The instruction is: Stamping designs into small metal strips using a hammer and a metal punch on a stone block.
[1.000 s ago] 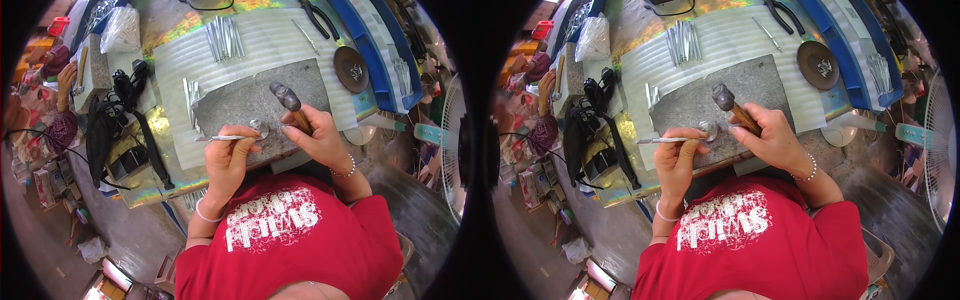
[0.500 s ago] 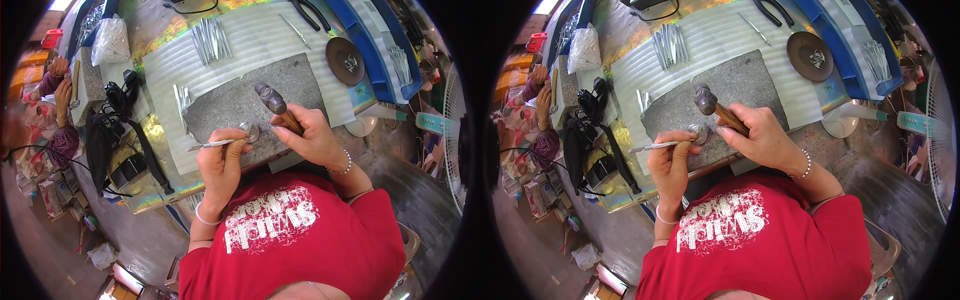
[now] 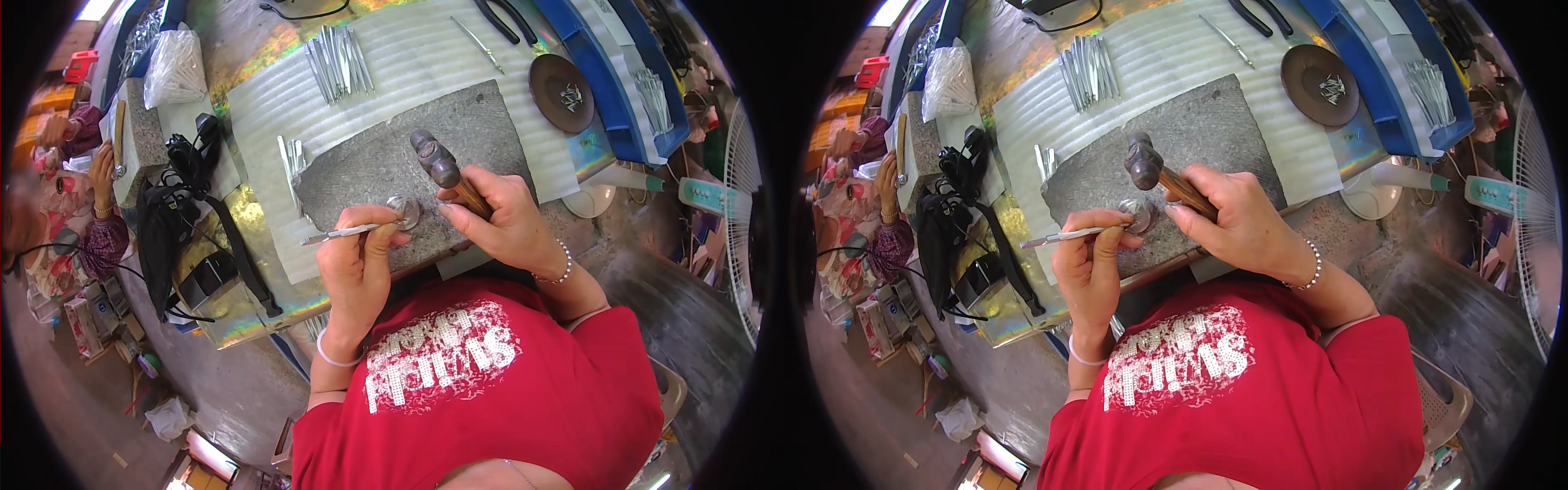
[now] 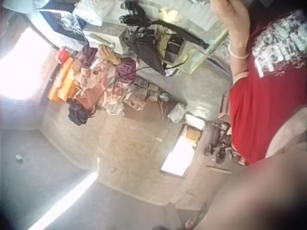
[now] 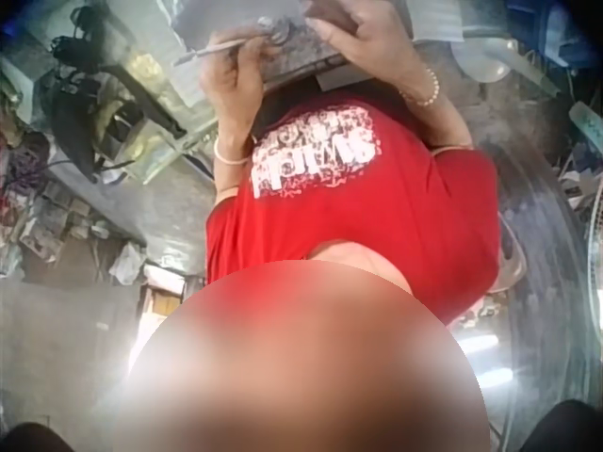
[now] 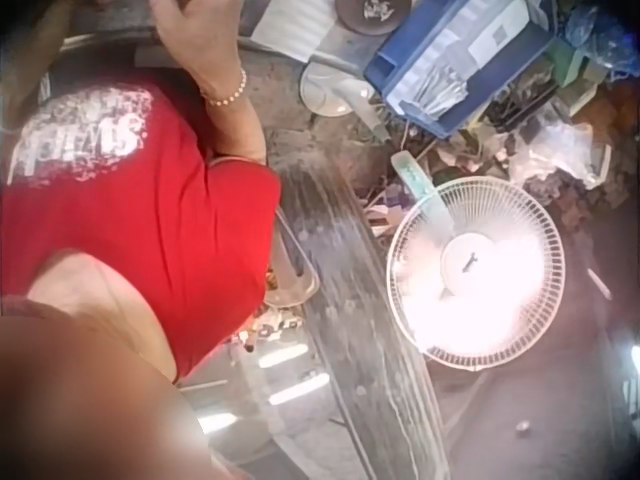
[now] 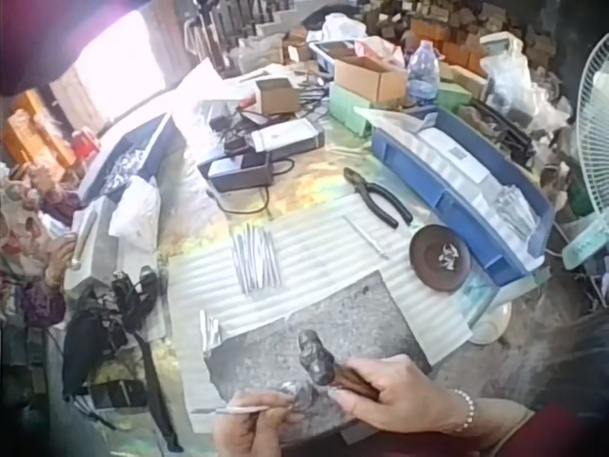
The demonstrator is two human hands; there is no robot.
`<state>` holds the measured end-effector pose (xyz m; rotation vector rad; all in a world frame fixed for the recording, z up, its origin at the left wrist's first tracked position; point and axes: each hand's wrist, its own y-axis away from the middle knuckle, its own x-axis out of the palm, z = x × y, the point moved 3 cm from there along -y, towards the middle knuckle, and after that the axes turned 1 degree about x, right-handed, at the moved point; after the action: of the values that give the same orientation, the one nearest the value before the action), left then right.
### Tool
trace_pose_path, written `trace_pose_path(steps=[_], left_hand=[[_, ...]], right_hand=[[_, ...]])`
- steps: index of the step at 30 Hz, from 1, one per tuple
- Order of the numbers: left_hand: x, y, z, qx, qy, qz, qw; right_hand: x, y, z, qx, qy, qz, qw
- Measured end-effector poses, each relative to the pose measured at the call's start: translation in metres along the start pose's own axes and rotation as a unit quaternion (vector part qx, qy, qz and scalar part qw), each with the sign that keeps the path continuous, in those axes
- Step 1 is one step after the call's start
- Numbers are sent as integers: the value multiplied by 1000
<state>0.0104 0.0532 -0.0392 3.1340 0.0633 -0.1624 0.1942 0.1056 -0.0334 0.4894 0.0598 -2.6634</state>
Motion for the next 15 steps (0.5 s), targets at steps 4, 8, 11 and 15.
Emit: trace_pose_path(steps=[4, 8, 11, 15], left_hand=[[-1, -1, 0, -12, 6, 10, 1000], [3, 0, -4, 21, -58, -12, 998], [8, 0, -12, 126, -206, -21, 970], [15, 3, -25, 164, -314, -2, 935]], right_hand=[[0, 0, 0, 4, -5, -1, 1000], [2, 0, -4, -9, -6, -7, 1000], [2, 1, -2, -10, -10, -9, 1000], [5, 5, 8, 3, -155, 0, 988]])
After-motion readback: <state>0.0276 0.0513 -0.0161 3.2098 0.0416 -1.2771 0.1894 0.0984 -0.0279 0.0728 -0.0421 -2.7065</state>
